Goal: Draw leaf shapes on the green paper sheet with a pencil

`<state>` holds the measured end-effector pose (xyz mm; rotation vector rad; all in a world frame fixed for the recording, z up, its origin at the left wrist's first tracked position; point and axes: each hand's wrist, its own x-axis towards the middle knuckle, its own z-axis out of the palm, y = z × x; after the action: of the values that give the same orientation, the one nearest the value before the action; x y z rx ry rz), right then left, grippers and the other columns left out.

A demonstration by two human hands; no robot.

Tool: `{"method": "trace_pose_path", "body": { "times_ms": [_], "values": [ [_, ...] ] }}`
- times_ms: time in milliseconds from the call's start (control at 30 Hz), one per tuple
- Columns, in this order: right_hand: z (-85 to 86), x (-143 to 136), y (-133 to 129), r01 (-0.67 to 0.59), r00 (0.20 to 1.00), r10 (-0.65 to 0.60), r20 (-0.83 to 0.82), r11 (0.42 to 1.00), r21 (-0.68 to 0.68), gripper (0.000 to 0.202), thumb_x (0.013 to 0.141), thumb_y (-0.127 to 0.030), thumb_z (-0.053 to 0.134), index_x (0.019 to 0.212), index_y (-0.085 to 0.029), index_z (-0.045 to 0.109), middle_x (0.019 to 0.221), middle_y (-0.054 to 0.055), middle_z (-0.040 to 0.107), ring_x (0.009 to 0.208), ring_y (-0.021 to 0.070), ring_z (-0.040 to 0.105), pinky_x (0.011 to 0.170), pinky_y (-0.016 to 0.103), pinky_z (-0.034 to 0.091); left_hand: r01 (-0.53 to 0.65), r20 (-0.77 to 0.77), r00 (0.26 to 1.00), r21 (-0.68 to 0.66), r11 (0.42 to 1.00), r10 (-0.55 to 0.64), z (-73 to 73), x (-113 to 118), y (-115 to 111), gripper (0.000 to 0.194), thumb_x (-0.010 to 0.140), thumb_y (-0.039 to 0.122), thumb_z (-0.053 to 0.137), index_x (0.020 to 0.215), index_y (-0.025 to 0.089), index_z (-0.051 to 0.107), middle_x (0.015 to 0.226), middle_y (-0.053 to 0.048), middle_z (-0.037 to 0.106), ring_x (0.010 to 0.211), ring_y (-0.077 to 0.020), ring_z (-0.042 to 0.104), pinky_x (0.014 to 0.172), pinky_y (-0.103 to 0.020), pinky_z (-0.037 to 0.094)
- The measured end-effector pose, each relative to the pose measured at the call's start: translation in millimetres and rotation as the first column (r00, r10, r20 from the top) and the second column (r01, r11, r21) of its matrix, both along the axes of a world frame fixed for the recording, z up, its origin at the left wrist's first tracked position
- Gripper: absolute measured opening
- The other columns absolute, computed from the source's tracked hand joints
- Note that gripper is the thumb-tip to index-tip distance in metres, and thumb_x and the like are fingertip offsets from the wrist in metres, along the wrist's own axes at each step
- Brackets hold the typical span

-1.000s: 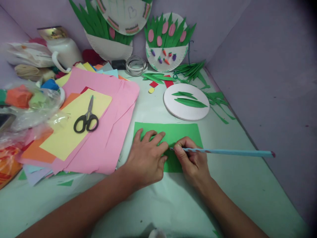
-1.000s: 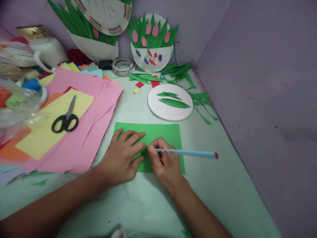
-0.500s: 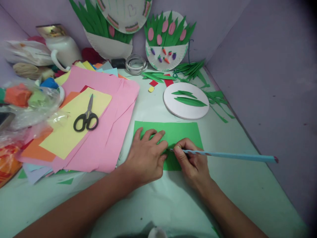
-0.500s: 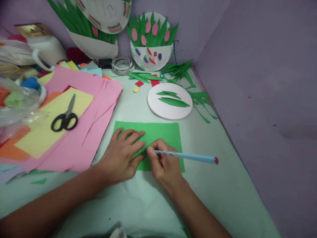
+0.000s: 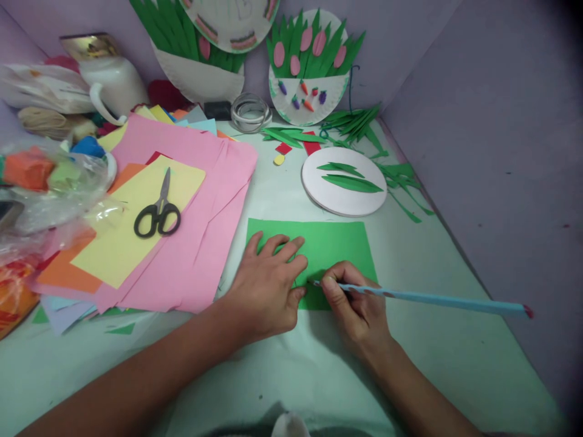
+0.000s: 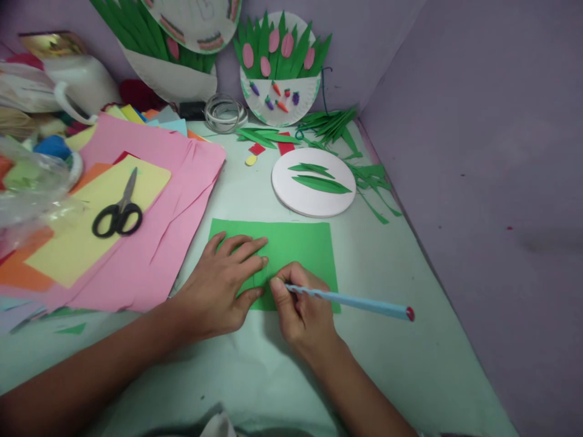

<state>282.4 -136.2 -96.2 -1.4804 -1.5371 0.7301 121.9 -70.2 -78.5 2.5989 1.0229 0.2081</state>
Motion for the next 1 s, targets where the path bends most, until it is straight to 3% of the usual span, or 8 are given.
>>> {"method": "trace_pose_path", "body": {
  "times_ms": [767, 900, 1000],
  "values": [
    [3.7, -10, -25, -0.033, 0.997, 0.033, 0.07, 0.999, -0.002, 0.021, 0.091, -0.024, 0.045, 0.071, -0.021, 0.046, 0.055, -0.005, 0.04, 0.049, 0.0109, 0.04, 0.048, 0.025, 0.028, -0.014, 0.016, 1.0, -0.005, 1.0, 0.014, 0.1, 0, -1, 0.027, 0.079, 0.026, 0.058, 0.105, 0.019, 0.06, 0.14, -0.006, 0.048, 0.124, -0.0319, 0.042, 0.105, -0.063, 0.025],
    [3.6, -8, -27, -0.041, 0.999, 0.04, -0.021, 0.997, -0.065, 0.023, 0.092, -0.028, 0.045, 0.07, -0.021, 0.047, 0.054, -0.005, 0.04, 0.048, 0.0111, 0.038, 0.046, 0.025, 0.027, -0.01, 0.014, 1.0, -0.011, 1.0, 0.01, 0.7, -1, -1, 0.028, 0.079, 0.025, 0.057, 0.107, 0.019, 0.06, 0.141, -0.007, 0.048, 0.124, -0.0321, 0.042, 0.104, -0.063, 0.025],
    [0.8, -6, -26, 0.005, 0.979, -0.026, -0.204, 0.995, -0.1, 0.026, 0.093, -0.032, 0.046, 0.069, -0.021, 0.048, 0.055, -0.005, 0.039, 0.047, 0.0109, 0.038, 0.044, 0.024, 0.029, -0.005, 0.014, 1.0, -0.012, 1.0, 0.005, 0.5, -1, 0, 0.03, 0.078, 0.026, 0.058, 0.107, 0.019, 0.059, 0.141, -0.007, 0.047, 0.125, -0.0321, 0.041, 0.105, -0.064, 0.024]
  ]
}}
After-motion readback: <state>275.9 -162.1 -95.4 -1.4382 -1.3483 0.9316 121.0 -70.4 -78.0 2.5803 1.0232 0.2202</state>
